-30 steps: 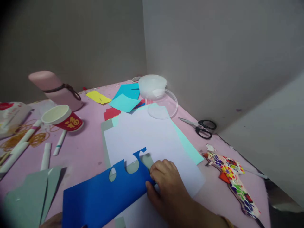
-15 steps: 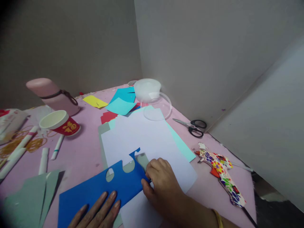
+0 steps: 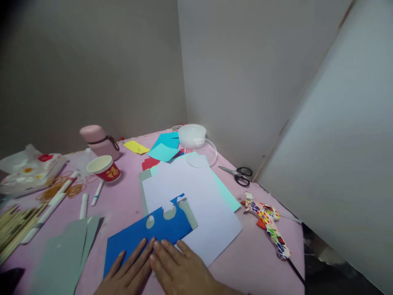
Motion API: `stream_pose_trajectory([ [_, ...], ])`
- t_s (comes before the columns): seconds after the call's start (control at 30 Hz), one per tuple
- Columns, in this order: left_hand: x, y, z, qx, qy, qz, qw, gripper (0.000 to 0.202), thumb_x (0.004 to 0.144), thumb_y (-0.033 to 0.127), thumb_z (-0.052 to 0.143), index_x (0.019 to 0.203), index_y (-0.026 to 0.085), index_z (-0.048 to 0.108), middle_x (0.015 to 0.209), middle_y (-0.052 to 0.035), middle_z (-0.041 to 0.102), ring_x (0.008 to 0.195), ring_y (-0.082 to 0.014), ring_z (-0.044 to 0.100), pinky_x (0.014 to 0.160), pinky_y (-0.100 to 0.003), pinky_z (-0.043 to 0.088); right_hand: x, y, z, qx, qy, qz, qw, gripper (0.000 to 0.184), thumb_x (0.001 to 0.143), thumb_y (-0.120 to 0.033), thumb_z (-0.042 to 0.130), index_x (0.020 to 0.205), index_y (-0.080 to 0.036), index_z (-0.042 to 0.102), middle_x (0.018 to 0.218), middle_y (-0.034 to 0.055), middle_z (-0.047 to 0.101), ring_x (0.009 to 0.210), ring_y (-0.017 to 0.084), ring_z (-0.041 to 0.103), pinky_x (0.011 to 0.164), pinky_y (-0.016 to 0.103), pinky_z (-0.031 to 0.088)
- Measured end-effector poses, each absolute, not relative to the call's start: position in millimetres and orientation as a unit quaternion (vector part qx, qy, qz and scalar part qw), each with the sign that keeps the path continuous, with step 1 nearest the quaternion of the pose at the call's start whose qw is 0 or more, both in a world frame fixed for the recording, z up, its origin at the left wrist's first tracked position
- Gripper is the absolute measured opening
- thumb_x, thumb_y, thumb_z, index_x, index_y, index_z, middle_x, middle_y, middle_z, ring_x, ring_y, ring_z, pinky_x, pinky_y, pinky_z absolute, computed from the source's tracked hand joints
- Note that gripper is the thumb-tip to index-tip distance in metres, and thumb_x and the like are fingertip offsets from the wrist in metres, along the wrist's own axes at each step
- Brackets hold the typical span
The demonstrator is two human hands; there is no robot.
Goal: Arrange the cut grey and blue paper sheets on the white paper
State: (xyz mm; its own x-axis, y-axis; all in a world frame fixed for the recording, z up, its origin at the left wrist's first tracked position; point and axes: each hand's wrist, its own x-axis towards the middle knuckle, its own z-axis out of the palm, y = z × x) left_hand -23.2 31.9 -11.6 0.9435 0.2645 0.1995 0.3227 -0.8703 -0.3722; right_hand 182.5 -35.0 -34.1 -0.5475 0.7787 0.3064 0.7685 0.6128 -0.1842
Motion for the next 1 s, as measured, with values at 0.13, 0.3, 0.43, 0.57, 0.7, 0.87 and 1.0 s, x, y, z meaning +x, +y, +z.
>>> stream_pose_trajectory([
  [0.13, -24.2, 26.3, -7.6, -0.967, -0.189, -0.055, 0.160, 0.080, 0.083, 0.061, 0.037, 0.143, 0.018, 0.005, 0.136, -0.0103, 0.042, 0.116, -0.0307, 0.054, 0.079, -0.043, 0.053, 204.6, -41.8, -21.8, -0.470, -0.859, 0.150, 0.133, 0.079, 0.085, -0.059, 0.039, 0.145, -0.017, 0.009, 0.150, 0.0097, 0.015, 0.138, 0.024, 0.017, 0.111, 0.049, 0.020],
  [0.3, -27.6, 18.2, 3.5, -0.970, -0.216, -0.012, 0.114, 0.080, 0.085, 0.057, 0.037, 0.141, 0.019, -0.004, 0.141, -0.0127, 0.032, 0.123, -0.0317, 0.045, 0.085, -0.048, 0.051, 231.5, -47.9, -2.5, -0.562, -0.803, 0.169, 0.103, 0.068, 0.086, -0.043, 0.051, 0.143, -0.023, 0.019, 0.150, 0.0059, 0.019, 0.138, 0.024, 0.021, 0.109, 0.054, 0.021],
  [0.43, -42.0, 7.3, 8.6, -0.961, -0.262, 0.016, 0.084, 0.073, 0.087, 0.050, 0.041, 0.141, 0.022, 0.001, 0.144, -0.0107, 0.027, 0.128, -0.0284, 0.039, 0.092, -0.047, 0.047, 232.5, -51.2, 0.7, -0.575, -0.796, 0.153, 0.109, 0.066, 0.085, -0.036, 0.053, 0.142, -0.024, 0.023, 0.149, 0.0076, 0.021, 0.136, 0.026, 0.026, 0.107, 0.059, 0.021],
  [0.57, -61.2, -10.4, 8.8, -0.947, -0.313, 0.016, 0.075, 0.073, 0.085, 0.047, 0.047, 0.140, 0.026, 0.005, 0.143, -0.0090, 0.030, 0.127, -0.0263, 0.042, 0.094, -0.043, 0.047, 231.0, -52.8, -0.9, -0.572, -0.799, 0.149, 0.112, 0.059, 0.087, -0.036, 0.049, 0.141, -0.022, 0.027, 0.147, 0.0088, 0.026, 0.134, 0.028, 0.029, 0.105, 0.064, 0.022],
  [0.7, -67.1, -28.9, 13.0, -0.933, -0.353, 0.005, 0.067, 0.062, 0.087, 0.045, 0.045, 0.140, 0.026, 0.019, 0.141, -0.0083, 0.033, 0.125, -0.0247, 0.044, 0.095, -0.041, 0.046, 231.0, -54.6, -2.5, -0.570, -0.803, 0.132, 0.113, 0.055, 0.088, -0.034, 0.047, 0.139, -0.020, 0.030, 0.146, 0.0111, 0.029, 0.133, 0.029, 0.031, 0.103, 0.066, 0.023],
  [0.87, -57.2, -45.6, 17.0, -0.887, -0.459, 0.043, 0.035, 0.049, 0.088, 0.031, 0.043, 0.135, 0.022, 0.036, 0.142, -0.0085, 0.031, 0.127, -0.0254, 0.040, 0.099, -0.049, 0.042, 230.3, -56.6, -4.6, -0.567, -0.806, 0.119, 0.120, 0.052, 0.090, -0.034, 0.044, 0.139, -0.021, 0.031, 0.145, 0.0109, 0.030, 0.133, 0.028, 0.032, 0.102, 0.065, 0.024],
  [1.0, -51.4, -57.5, 12.8, -0.850, -0.524, 0.032, 0.042, 0.047, 0.087, 0.024, 0.040, 0.134, 0.020, 0.040, 0.141, -0.0080, 0.034, 0.128, -0.0251, 0.040, 0.100, -0.051, 0.040, 229.2, -57.5, -9.8, -0.565, -0.805, 0.105, 0.145, 0.050, 0.091, -0.037, 0.041, 0.138, -0.023, 0.033, 0.145, 0.0098, 0.033, 0.132, 0.028, 0.034, 0.102, 0.065, 0.026],
])
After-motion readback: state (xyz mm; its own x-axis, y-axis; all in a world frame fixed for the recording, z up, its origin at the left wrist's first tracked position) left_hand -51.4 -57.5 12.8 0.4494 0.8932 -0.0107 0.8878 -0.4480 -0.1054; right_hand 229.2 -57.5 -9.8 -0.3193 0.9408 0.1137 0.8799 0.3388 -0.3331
